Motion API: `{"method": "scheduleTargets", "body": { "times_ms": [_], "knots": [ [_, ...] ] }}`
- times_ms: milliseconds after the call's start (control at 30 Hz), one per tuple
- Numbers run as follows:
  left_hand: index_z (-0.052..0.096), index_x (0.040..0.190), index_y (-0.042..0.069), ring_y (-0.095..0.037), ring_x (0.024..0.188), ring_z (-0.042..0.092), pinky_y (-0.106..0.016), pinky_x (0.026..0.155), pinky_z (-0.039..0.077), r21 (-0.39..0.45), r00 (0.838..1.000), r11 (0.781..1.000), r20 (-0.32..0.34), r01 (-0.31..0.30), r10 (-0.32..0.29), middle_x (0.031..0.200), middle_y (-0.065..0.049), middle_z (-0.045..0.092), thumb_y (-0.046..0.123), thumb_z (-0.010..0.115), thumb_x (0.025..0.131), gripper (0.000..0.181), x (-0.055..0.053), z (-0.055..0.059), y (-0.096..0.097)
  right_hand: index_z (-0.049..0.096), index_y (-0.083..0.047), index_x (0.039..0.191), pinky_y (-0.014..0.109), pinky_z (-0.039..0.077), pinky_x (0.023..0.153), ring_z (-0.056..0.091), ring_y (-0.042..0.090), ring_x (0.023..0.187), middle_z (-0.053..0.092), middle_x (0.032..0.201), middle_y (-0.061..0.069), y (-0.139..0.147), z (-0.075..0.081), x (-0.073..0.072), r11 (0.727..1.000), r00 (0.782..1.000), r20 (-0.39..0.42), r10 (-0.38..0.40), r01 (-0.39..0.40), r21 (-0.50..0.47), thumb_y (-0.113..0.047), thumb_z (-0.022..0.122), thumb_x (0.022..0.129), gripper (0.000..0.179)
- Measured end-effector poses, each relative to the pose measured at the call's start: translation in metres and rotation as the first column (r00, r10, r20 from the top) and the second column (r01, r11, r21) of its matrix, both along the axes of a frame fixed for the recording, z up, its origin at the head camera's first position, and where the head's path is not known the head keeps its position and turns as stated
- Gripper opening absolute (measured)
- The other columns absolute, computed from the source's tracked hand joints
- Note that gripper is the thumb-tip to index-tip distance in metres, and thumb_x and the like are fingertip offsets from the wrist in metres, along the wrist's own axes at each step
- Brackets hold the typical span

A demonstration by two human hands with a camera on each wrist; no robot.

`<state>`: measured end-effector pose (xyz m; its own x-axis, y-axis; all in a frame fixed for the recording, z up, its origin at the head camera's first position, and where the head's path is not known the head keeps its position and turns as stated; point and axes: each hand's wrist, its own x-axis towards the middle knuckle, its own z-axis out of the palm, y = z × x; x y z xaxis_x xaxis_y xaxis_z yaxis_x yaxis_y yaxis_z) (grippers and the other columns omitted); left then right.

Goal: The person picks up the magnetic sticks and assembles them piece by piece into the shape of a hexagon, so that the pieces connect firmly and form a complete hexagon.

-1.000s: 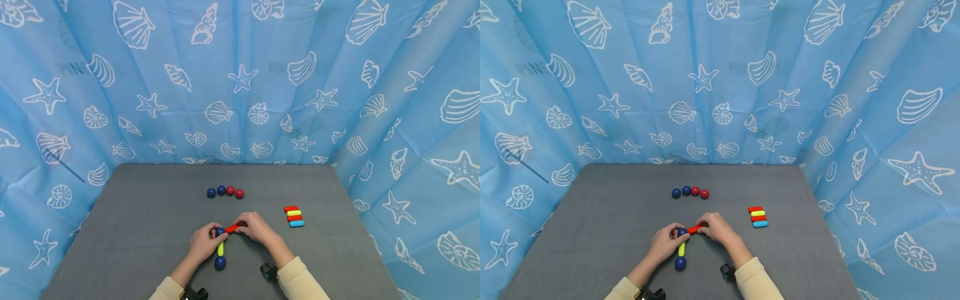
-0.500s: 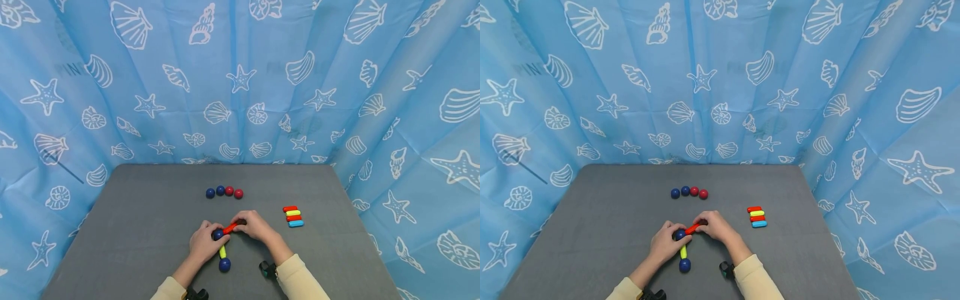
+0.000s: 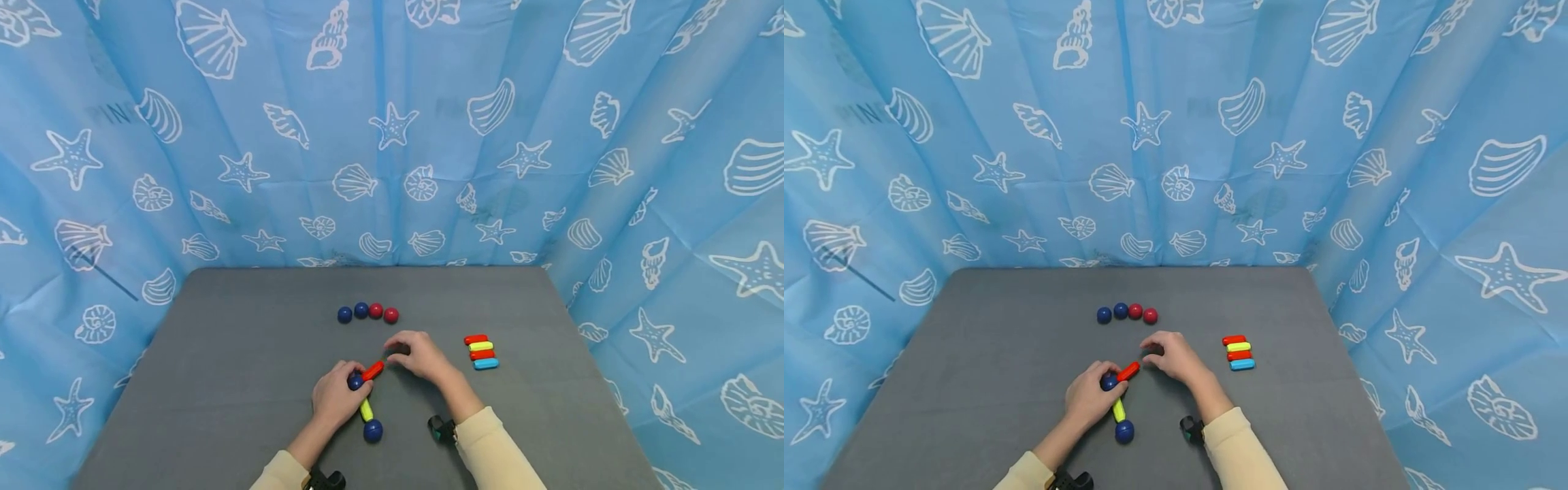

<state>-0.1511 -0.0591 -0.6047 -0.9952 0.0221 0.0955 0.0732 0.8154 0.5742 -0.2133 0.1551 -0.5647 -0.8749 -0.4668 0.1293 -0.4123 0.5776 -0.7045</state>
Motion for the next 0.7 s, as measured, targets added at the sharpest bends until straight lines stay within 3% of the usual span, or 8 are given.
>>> {"method": "scheduleTargets", "body": {
  "times_ms": [167,367,700],
  "knots": [
    [0.070,0.095,0.029,-0.011,0.068,0.049,-0.029,0.065,0.037,-0.024,1.000,1.000,0.006,0.002,-0.002,0.088,0.009,0.059,0.046,0.077,0.082,0.022,0.000,0.000,0.000,0.071,-0.004,0.119,0.040,0.058,0.084,0.072,0.024,0.097,0.073,0.112,0.010,0.004,0.002,-0.009,0.990,0.989,-0.057,-0.139,0.137,-0.029,-0.011,0.078,0.088,0.033],
    [0.071,0.096,0.028,-0.010,0.066,0.047,-0.027,0.064,0.034,-0.026,1.000,1.000,-0.025,0.001,-0.002,0.090,0.008,0.060,0.045,0.076,0.084,0.021,0.000,-0.001,0.002,0.069,-0.002,0.123,0.042,0.058,0.084,0.071,0.030,0.102,0.071,0.115,0.014,0.005,0.007,-0.027,0.961,0.961,-0.066,-0.270,0.264,-0.080,-0.014,0.081,0.085,0.042],
    [0.071,0.096,0.027,-0.011,0.068,0.049,-0.029,0.065,0.036,-0.020,1.000,1.000,-0.009,0.002,-0.003,0.088,0.008,0.060,0.044,0.077,0.084,0.022,0.002,0.000,0.002,0.067,-0.005,0.128,0.043,0.055,0.092,0.069,0.027,0.107,0.070,0.122,0.013,-0.001,0.009,-0.047,0.924,0.925,0.026,-0.380,0.381,-0.034,-0.023,0.084,0.084,0.050]
  ]
}}
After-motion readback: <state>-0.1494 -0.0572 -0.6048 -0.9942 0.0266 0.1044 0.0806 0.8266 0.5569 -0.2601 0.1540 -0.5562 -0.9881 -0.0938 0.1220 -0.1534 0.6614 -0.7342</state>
